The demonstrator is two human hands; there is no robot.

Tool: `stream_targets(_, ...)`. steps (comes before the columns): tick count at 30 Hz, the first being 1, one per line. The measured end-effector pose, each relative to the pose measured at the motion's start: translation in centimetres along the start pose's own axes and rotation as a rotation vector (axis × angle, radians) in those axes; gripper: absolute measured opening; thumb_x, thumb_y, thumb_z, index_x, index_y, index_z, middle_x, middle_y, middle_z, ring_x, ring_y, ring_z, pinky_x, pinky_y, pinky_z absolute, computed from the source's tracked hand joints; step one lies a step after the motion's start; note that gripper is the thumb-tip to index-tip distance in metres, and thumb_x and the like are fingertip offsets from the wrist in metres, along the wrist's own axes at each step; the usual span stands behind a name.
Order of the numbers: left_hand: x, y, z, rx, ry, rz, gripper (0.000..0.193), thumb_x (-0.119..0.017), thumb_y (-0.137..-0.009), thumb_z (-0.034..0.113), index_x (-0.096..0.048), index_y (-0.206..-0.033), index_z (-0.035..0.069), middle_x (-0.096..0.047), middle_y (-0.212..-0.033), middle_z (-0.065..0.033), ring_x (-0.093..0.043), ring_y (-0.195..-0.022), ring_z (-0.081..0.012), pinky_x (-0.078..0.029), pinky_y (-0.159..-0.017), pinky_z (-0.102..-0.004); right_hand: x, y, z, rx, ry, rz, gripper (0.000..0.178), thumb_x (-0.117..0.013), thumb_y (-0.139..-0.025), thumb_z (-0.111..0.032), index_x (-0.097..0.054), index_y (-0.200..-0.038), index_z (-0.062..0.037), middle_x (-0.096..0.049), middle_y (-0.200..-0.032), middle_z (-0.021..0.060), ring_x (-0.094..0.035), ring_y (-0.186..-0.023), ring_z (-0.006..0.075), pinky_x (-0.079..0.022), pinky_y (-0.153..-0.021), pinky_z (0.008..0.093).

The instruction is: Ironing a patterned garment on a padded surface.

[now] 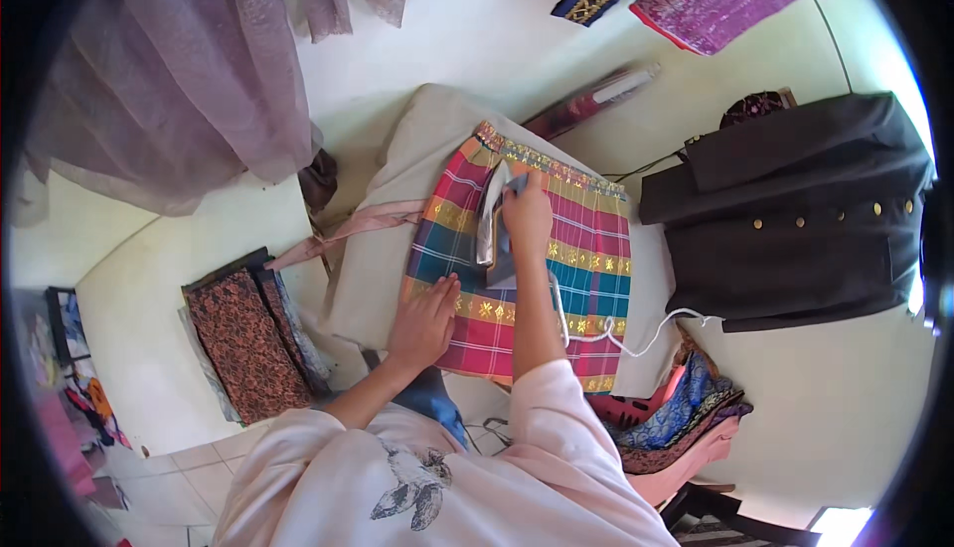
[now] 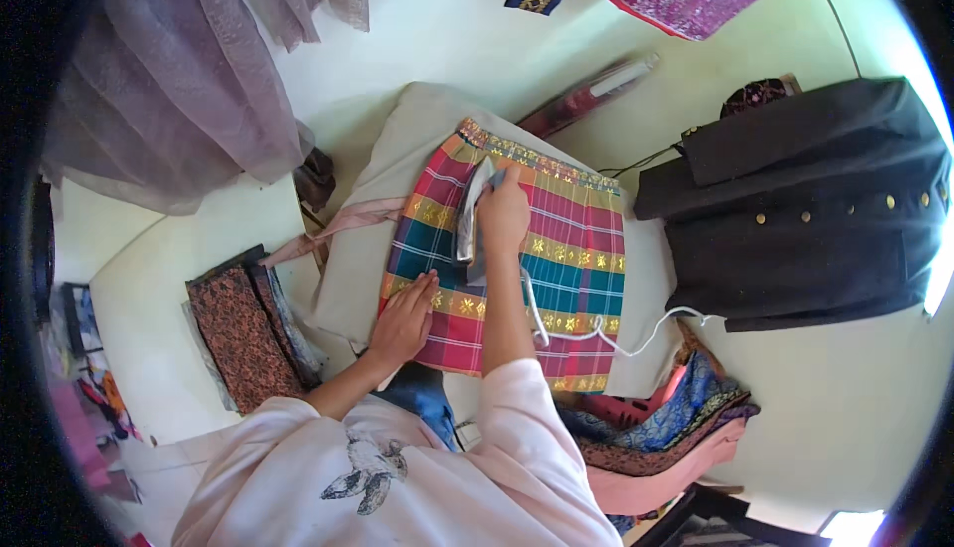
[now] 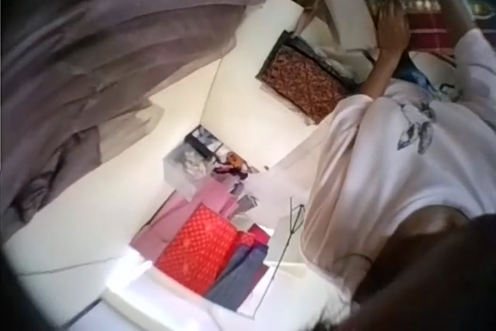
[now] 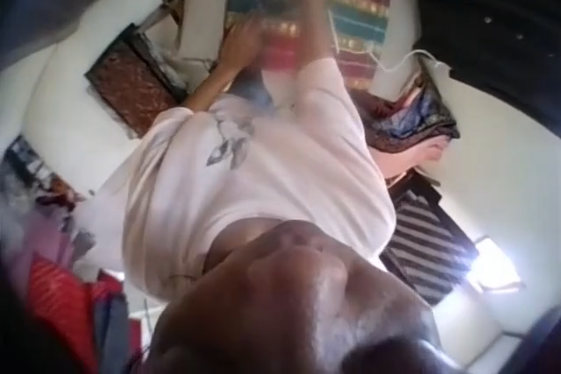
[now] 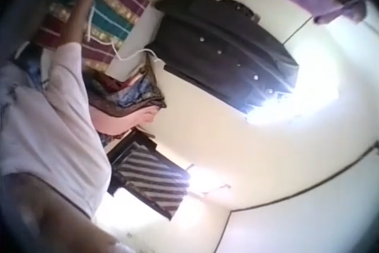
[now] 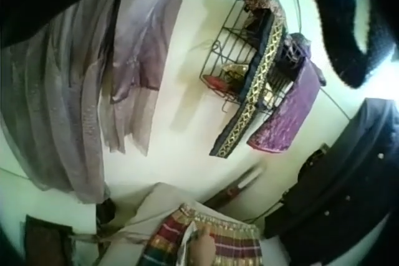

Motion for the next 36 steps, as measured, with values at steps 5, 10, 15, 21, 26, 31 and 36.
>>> stream_targets(5, 0.5, 0.6, -0.3, 0.043, 0.159, 0.009, 0.049, -0.042, -0.089, 0.01, -0.033, -0.135, -0.003, -0.035, -0.141, -0.0175, -0.039, -0.127, -0.0318, -0.029, -0.106, -0.0388, -1.0, 3.0, 1.0, 0.031, -0.068, -0.046, 0.038, -0.061, -0.082, -0.025, -0.042, -0.11, -0.0055, -0.062, -0.079, 0.027, -0.059, -0.076, 0.0458, -0.046, -0.063, 0.0532)
stream_targets(10, 2.5, 1.0, -1.2, 0.039, 0.194, 0.192, 0.049, -0.039, -0.091, 0.011, -0.03, -0.137, -0.004, -0.03, -0.143, -0.0197, -0.032, -0.131, -0.0333, -0.024, -0.108, -0.0403, -0.3, 14.0, 0.0, -0.061, -0.036, -0.237, 0.037, -0.06, -0.082, -0.025, -0.042, -0.11, -0.0077, -0.062, -0.077, 0.0263, -0.059, -0.074, 0.046, -0.046, -0.062, 0.053)
stream_targets(15, 2.2, 0.7, -1.4, 0.053, 0.147, 0.152, 0.05, -0.037, -0.092, 0.011, -0.027, -0.139, -0.004, -0.027, -0.144, -0.0204, -0.026, -0.134, -0.0333, -0.021, -0.11, -0.042, -1.2, 13.9, -2.5, -0.002, -0.094, -0.273, 0.036, -0.06, -0.082, -0.023, -0.042, -0.11, -0.0082, -0.061, -0.075, 0.0263, -0.059, -0.073, 0.0461, -0.046, -0.062, 0.0533)
stream_targets(21, 1.9, 0.4, -1.2, 0.057, 0.052, 0.107, 0.054, -0.04, -0.089, 0.01, -0.024, -0.139, -0.003, -0.026, -0.145, -0.0189, -0.027, -0.134, -0.0342, -0.02, -0.109, -0.0462, -2.3, 3.2, -7.1, 0.098, -0.155, -0.034, 0.035, -0.06, -0.079, -0.017, -0.043, -0.109, -0.0061, -0.061, -0.074, 0.0251, -0.06, -0.072, 0.0437, -0.047, -0.062, 0.0526)
stream_targets(26, 1.0, -0.5, 0.2, 0.011, -0.026, 0.064, 0.058, -0.041, -0.086, 0.008, -0.024, -0.14, -0.003, -0.024, -0.146, -0.0195, -0.026, -0.134, -0.0344, -0.018, -0.109, -0.0481, -2.1, 1.2, -4.8, 0.087, -0.219, -0.001, 0.035, -0.057, -0.079, -0.014, -0.044, -0.11, -0.0079, -0.061, -0.075, 0.0232, -0.06, -0.071, 0.0429, -0.047, -0.062, 0.0517)
stream_targets(31, -0.4, -0.5, -0.3, -0.001, -0.142, -0.005, 0.061, -0.044, -0.083, 0.008, -0.024, -0.141, 0.0, -0.024, -0.147, -0.0174, -0.025, -0.135, -0.0326, -0.017, -0.109, -0.0497, -0.3, 11.4, 0.9, 0.04, -0.222, -0.116, 0.035, -0.056, -0.082, -0.019, -0.046, -0.115, -0.0113, -0.061, -0.074, 0.0215, -0.061, -0.069, 0.0404, -0.046, -0.059, 0.0517)
stream_targets(36, -1.7, -0.3, 0.5, -0.033, -0.309, -0.164, 0.062, -0.045, -0.082, 0.004, -0.027, -0.141, 0.006, -0.025, -0.147, -0.0124, -0.025, -0.136, -0.0299, -0.015, -0.109, -0.0519, 2.7, 18.0, 5.0, -0.043, -0.111, -0.107, 0.035, -0.055, -0.08, -0.013, -0.046, -0.114, -0.0116, -0.062, -0.071, 0.0171, -0.061, -0.058, 0.0359, -0.047, -0.05, 0.0458)
Point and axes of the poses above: each hand's wrist, its own y-axis away from the middle knuckle, its own x-axis out of the back of the hand, z = x × y, the point moved 10 cm from there along -y, towards the middle knuckle
